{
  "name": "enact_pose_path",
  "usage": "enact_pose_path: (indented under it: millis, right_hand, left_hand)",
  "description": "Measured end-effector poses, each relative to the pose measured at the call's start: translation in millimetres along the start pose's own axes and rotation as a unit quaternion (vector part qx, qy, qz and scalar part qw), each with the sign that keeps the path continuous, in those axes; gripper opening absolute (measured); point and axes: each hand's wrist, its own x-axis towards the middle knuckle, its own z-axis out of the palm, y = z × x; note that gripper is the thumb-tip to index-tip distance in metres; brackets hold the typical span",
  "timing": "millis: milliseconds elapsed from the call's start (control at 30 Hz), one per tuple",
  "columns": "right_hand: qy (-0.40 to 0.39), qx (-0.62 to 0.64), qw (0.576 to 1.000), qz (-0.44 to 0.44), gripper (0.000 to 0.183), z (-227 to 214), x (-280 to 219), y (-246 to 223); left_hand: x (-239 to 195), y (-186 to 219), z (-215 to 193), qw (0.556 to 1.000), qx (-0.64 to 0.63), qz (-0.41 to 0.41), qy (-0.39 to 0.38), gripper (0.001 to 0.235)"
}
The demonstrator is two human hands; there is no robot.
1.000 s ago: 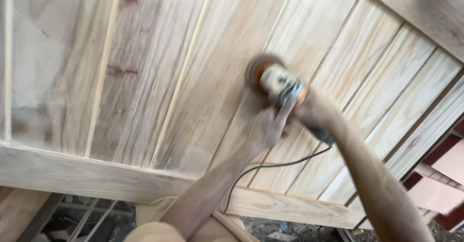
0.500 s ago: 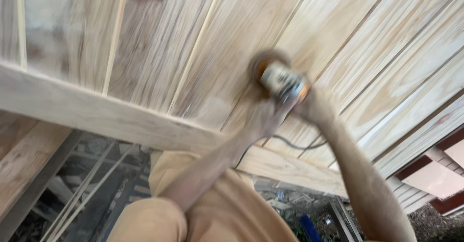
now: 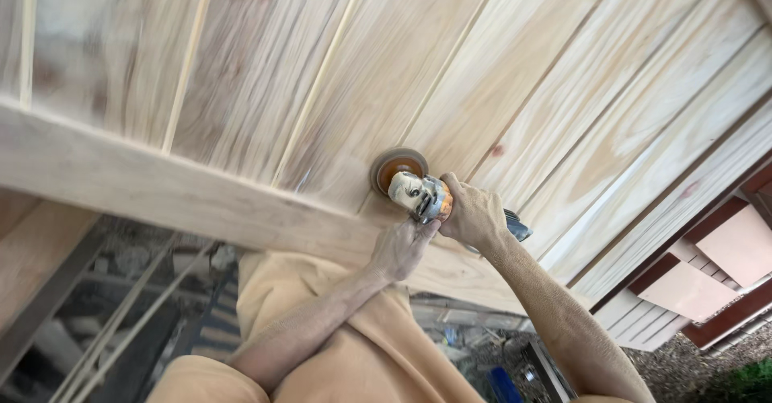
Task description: The person uses an orbital sander to smooth the surface of a large wooden panel. They move the sander across the wood in various directions, occasionally using their left hand to steady the panel or wipe away dust.
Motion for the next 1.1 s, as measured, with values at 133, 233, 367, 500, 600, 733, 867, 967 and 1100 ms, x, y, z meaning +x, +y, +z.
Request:
enact_pose_path:
  millis: [133, 233, 367, 500, 600, 733, 867, 967, 1100]
  right_hand:
    - [0.107, 0.004, 0.994, 0.013, 0.070, -53, 38, 31]
    - [0.109, -0.004, 0.990, 0.089, 0.072, -115, 81, 59]
    - [0.177, -0.008, 0.979, 0.097, 0.073, -188, 119, 101]
    - [0.215, 0.064, 0.969, 0.099, 0.065, -232, 163, 136]
    - [0.225, 0.091, 0.963, 0.119, 0.055, -261, 188, 158]
    - [0.207, 0.086, 0.967, 0.124, 0.060, -268, 188, 149]
    - [0.185, 0.023, 0.973, 0.136, 0.062, -233, 155, 106]
    - [0.164, 0.076, 0.981, 0.065, 0.056, -143, 88, 84]
    - [0.012, -0.087, 0.986, 0.141, 0.071, -26, 29, 20]
  left_hand:
    - [62, 35, -28, 0.993, 0.099, -0.046, -0.049, 0.079]
    - [99, 53, -80, 0.953, 0.252, 0.164, 0.042, 0.076]
    - [149, 48, -179, 0.828, 0.466, 0.235, 0.205, 0.069]
    - [170, 33, -237, 0.833, 0.484, 0.119, 0.239, 0.075]
    - [172, 26, -231, 0.826, 0.478, 0.124, 0.272, 0.071]
    - [170, 24, -233, 0.826, 0.471, 0.134, 0.279, 0.070]
    - [169, 30, -231, 0.826, 0.465, 0.133, 0.288, 0.070]
    - [172, 15, -232, 0.831, 0.466, 0.137, 0.272, 0.065]
    - [179, 17, -232, 0.838, 0.453, 0.127, 0.276, 0.056]
